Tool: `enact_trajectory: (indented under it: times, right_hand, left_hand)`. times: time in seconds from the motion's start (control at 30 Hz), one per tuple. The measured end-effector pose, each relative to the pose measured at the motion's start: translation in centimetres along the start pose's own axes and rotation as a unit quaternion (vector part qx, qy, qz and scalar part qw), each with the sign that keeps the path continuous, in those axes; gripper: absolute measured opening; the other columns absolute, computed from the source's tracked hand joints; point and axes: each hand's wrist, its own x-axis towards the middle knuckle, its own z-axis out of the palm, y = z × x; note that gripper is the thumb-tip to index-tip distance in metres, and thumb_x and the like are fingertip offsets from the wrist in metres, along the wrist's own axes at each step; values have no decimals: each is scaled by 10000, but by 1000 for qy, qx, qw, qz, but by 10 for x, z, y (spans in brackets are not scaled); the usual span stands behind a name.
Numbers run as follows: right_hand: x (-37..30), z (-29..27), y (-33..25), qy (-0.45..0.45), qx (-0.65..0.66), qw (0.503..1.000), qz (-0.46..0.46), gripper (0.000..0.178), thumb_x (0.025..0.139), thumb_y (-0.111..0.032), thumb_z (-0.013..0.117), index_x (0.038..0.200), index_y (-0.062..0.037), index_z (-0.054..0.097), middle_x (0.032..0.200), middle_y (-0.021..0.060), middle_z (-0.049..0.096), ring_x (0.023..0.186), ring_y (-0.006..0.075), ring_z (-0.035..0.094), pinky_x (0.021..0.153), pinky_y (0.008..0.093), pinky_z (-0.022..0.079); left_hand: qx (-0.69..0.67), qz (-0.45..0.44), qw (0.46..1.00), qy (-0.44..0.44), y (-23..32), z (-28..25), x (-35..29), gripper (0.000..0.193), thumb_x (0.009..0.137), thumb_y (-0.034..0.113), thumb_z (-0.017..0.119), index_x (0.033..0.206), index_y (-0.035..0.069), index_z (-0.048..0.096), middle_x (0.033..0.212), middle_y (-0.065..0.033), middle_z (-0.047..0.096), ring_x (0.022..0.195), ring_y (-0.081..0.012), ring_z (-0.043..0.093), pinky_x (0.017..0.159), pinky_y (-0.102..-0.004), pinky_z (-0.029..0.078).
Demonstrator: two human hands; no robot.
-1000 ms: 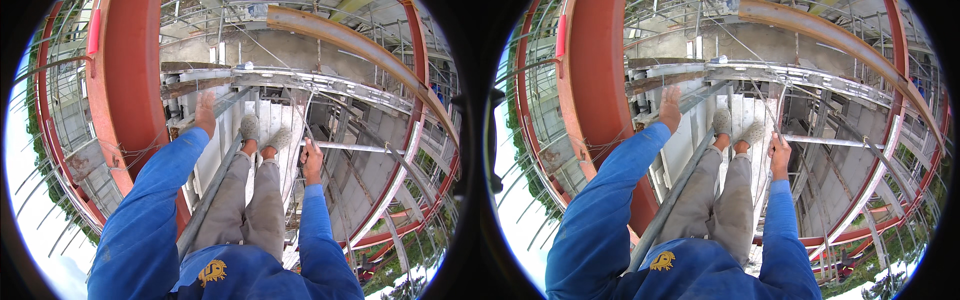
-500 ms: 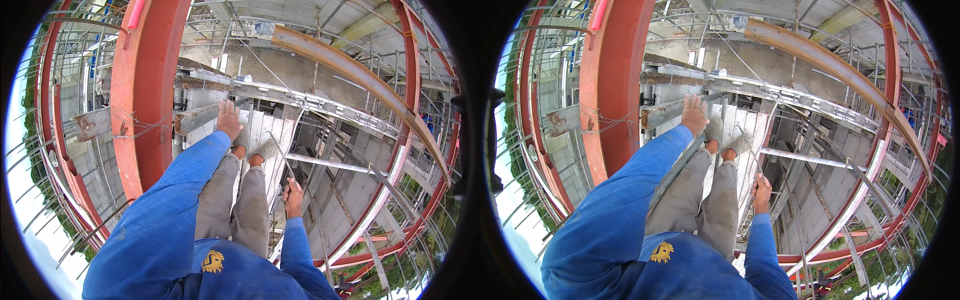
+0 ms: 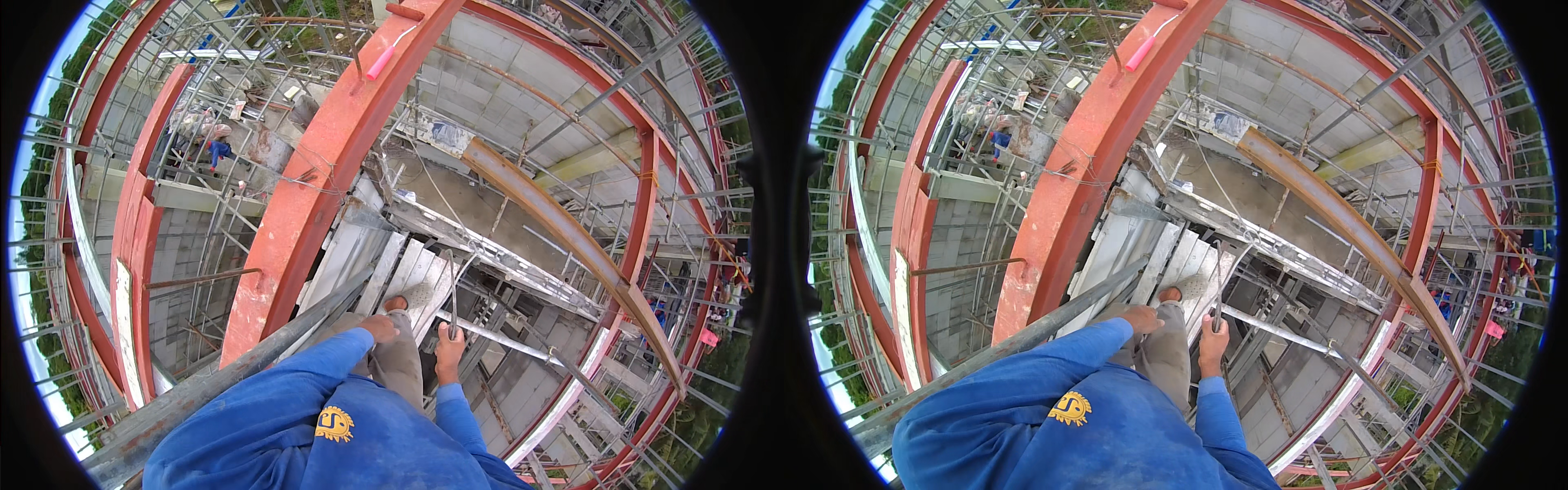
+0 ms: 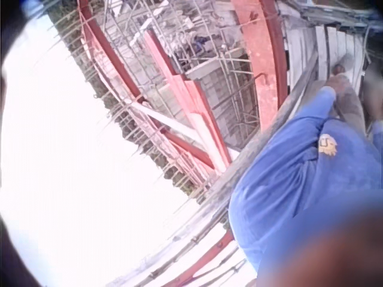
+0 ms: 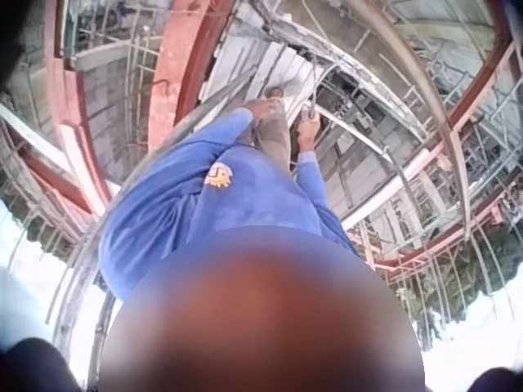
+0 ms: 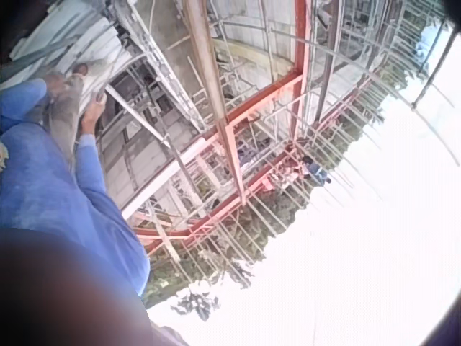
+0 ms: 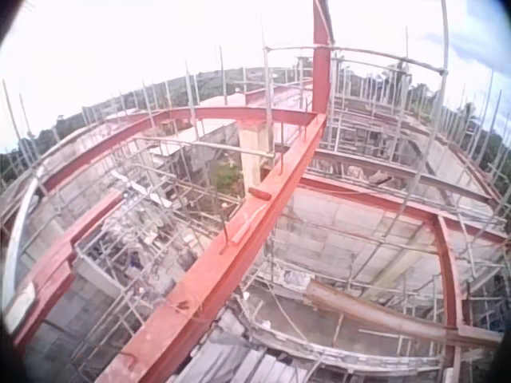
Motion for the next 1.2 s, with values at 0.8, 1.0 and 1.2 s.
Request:
enact_trajectory:
  times: [0.8,1.0,1.2]
  right_hand:
    - [-287,73,-35,-516,-373,726,-262,519,989,-468,725,1176,15,694,1039,185,756,968,328,715,867,409,544]
    - [-342,122,-93,-596,-402,664,-204,380,1028,-358,706,1062,16,764,800,65,749,772,158,697,720,324,542]
    - [-399,211,-96,-689,-383,572,-226,363,1040,-331,700,1143,11,766,897,71,771,816,129,704,717,287,542]
  left_hand:
    - [-179,95,932,300,-58,90,-304,465,1028,393,630,1303,23,690,1249,-238,723,1186,-408,679,1021,-483,513]
    - [-144,-3,946,291,-124,175,-373,566,1019,491,617,1207,-29,733,1216,-283,728,1158,-454,690,1002,-523,533]
    - [-315,-108,845,419,-147,286,-400,579,1039,525,582,1069,-21,773,1095,-280,752,1083,-463,711,965,-549,541]
